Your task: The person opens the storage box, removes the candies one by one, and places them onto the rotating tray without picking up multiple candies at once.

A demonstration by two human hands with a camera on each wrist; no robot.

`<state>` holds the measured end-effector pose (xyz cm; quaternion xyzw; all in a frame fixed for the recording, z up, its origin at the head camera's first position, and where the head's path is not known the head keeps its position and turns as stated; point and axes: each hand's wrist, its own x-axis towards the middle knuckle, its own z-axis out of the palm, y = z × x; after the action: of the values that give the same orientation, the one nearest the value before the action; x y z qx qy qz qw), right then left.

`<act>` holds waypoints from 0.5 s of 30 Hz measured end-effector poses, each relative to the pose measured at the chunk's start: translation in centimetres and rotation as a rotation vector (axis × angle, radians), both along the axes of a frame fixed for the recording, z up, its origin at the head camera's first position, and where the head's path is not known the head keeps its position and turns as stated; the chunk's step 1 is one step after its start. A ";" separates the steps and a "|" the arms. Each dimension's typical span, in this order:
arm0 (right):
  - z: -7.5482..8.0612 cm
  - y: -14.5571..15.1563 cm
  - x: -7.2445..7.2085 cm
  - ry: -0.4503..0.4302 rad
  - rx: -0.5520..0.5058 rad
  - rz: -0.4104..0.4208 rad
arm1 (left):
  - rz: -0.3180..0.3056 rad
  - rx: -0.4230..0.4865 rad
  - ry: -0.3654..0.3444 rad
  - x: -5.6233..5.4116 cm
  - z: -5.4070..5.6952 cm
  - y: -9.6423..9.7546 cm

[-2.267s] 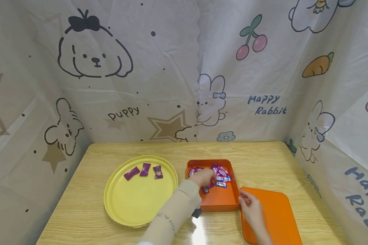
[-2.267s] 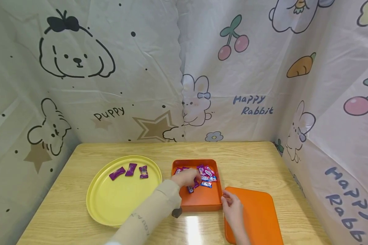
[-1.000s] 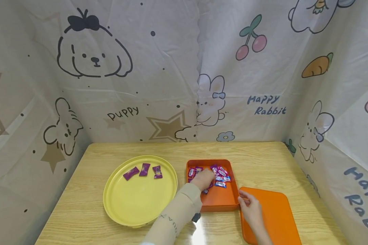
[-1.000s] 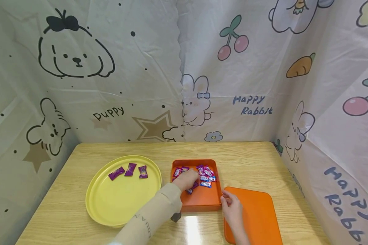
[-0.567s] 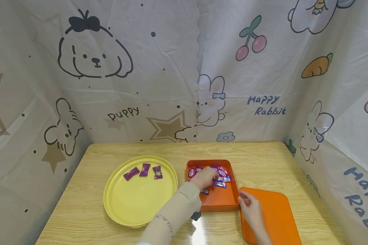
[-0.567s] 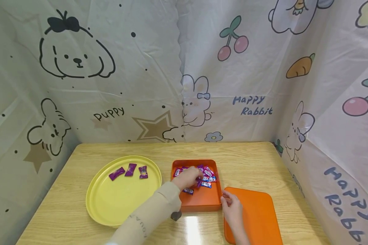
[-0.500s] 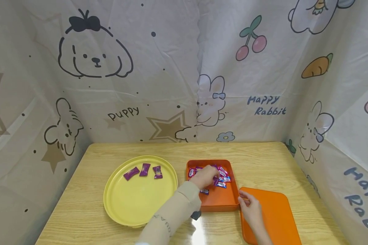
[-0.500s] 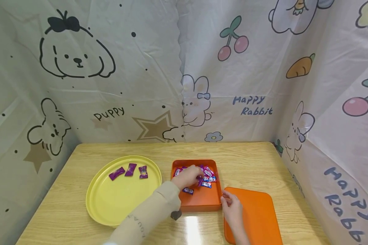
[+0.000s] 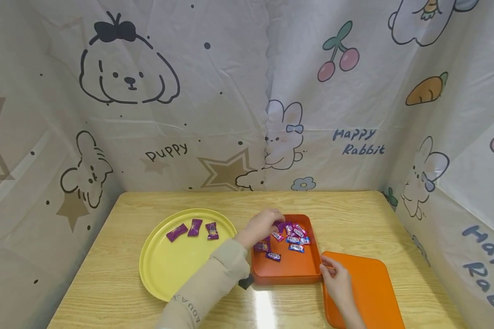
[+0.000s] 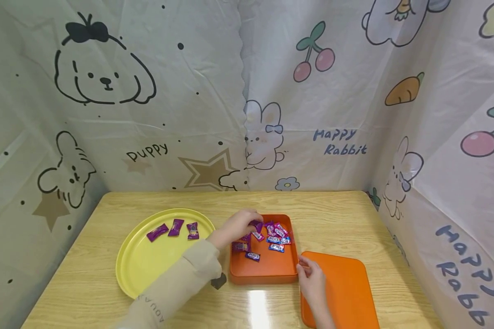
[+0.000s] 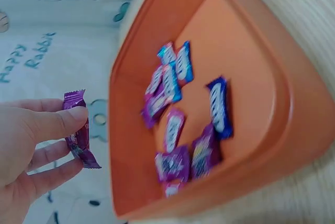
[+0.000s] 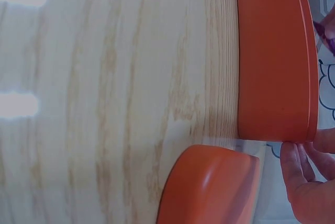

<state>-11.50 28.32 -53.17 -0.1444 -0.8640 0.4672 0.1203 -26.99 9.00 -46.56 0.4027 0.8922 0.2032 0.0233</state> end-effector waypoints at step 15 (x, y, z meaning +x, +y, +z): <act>-0.2 0.2 -0.1 -0.034 -0.013 0.004 | 0.165 0.140 0.083 -1.1 0.4 -11.7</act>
<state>-11.58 28.51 -53.41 -0.1514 -0.8630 0.4706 0.1039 -28.11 -2.69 -46.18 0.3364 0.9061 0.2496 -0.0587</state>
